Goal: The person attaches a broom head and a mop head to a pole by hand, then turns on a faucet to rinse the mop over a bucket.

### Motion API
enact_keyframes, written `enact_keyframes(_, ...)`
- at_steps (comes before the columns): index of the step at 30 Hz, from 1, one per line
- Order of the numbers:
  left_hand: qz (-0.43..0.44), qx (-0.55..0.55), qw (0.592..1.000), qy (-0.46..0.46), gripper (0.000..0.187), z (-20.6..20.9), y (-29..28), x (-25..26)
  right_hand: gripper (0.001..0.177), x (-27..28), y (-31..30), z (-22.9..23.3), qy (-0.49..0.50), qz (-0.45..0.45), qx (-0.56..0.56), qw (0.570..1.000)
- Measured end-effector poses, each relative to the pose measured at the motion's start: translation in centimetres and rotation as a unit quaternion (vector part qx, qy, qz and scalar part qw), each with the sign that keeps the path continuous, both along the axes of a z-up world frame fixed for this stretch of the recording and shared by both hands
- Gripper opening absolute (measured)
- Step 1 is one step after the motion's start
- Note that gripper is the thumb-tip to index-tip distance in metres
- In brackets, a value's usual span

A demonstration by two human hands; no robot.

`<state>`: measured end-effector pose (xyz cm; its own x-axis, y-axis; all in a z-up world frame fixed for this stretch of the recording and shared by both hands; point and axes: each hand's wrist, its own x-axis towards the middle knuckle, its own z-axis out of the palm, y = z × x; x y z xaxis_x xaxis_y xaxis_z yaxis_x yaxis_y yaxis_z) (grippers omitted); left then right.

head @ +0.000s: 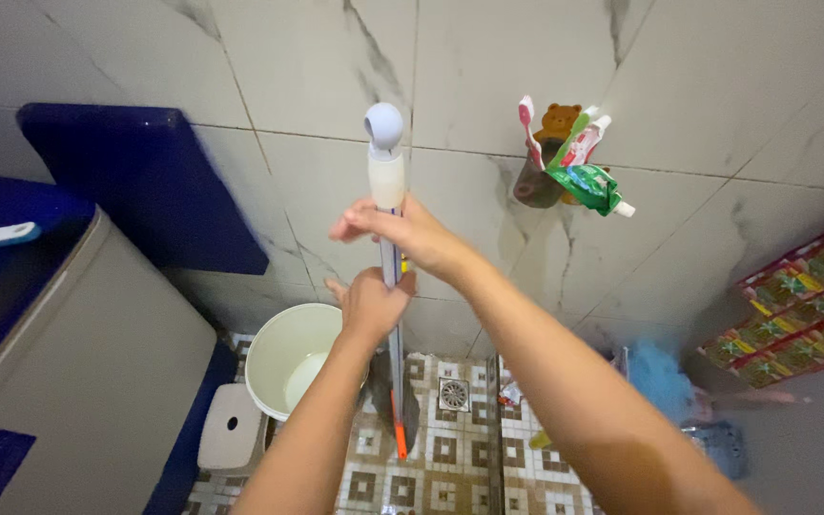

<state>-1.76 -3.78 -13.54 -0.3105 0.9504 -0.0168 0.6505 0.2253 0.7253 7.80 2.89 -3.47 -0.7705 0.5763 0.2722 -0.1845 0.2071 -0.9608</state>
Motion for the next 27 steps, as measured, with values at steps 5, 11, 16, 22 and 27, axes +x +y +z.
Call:
enact_keyframes(5, -0.005, 0.023, 0.999, -0.035, 0.038, -0.7, 0.1, 0.3, 0.034, -0.1, 0.0, -0.7, 0.011, -0.019, 0.026, 0.999)
enact_keyframes(11, -0.013, 0.015, 0.997, -0.070, 0.041, -2.3, 0.3, 1.3, 0.044, 1.3, -1.8, 0.1, -0.027, -0.020, -0.045, 0.998)
enact_keyframes(16, -0.004, 0.024, 0.990, -0.142, 0.041, -4.1, 0.7, 2.0, 0.042, 1.8, -2.4, 0.3, -0.015, -0.020, -0.074, 0.997)
enact_keyframes(22, 0.022, 0.059, 0.955, -0.289, 0.032, -7.2, 0.0, 3.8, 0.037, 2.3, -3.4, 0.7, -0.059, -0.097, -0.042, 0.993)
enact_keyframes(27, 0.108, 0.147, 0.957, -0.226, 0.051, -3.6, 0.9, 5.2, 0.037, 1.9, -5.3, 4.7, 0.043, -0.197, 0.060, 0.978)
